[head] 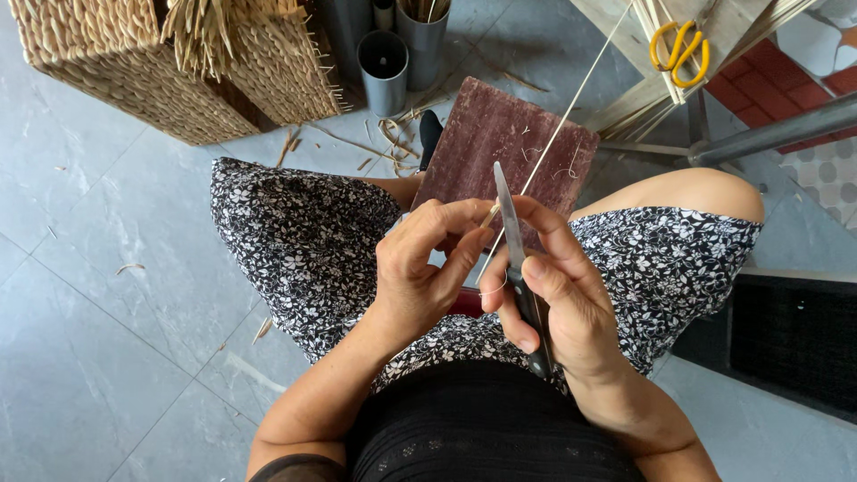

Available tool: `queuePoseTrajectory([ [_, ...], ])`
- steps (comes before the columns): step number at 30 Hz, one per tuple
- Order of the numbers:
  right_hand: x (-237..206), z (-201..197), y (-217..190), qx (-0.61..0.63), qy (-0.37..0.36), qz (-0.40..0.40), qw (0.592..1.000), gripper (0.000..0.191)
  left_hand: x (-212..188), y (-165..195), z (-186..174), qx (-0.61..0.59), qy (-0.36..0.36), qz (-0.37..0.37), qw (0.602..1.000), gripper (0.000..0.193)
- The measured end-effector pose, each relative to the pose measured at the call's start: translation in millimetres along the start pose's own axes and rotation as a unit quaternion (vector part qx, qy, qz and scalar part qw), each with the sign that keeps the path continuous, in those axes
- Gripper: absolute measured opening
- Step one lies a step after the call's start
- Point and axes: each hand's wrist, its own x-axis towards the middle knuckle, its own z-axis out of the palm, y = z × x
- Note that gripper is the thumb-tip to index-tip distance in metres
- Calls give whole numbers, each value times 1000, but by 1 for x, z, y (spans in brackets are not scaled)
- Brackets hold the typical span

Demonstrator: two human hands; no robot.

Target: The person sits on the floor and uses a small knife to split and shave thin bamboo strips, drawing each strip against the blade to trim and thin it. They work the strips one at a time on their lap and set finished strips aside.

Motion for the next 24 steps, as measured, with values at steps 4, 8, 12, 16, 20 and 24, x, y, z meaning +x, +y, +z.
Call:
queuePoseTrajectory([
  [4, 0, -1, 1, 5, -4, -4, 1000, 52, 1, 1, 0, 9, -1, 0, 1000, 29],
  [8, -1, -2, 2, 7, -7, -10, 1000, 51, 1, 3, 2, 9, 4, 5, 1000, 30],
  [12, -2, -1, 4, 10, -10, -17, 1000, 51, 1, 3, 2, 55, 17, 32, 998, 30],
  [16, -4, 1, 6, 15, 5, -19, 1000, 52, 1, 3, 4, 93, 40, 64, 993, 30],
  [20, -5, 2, 7, 36, 6, -16, 999, 52, -1, 3, 5, 127, 45, 76, 988, 30],
  [24, -4, 3, 8, 31, 9, -16, 999, 51, -2, 2, 6, 124, 45, 79, 988, 32],
])
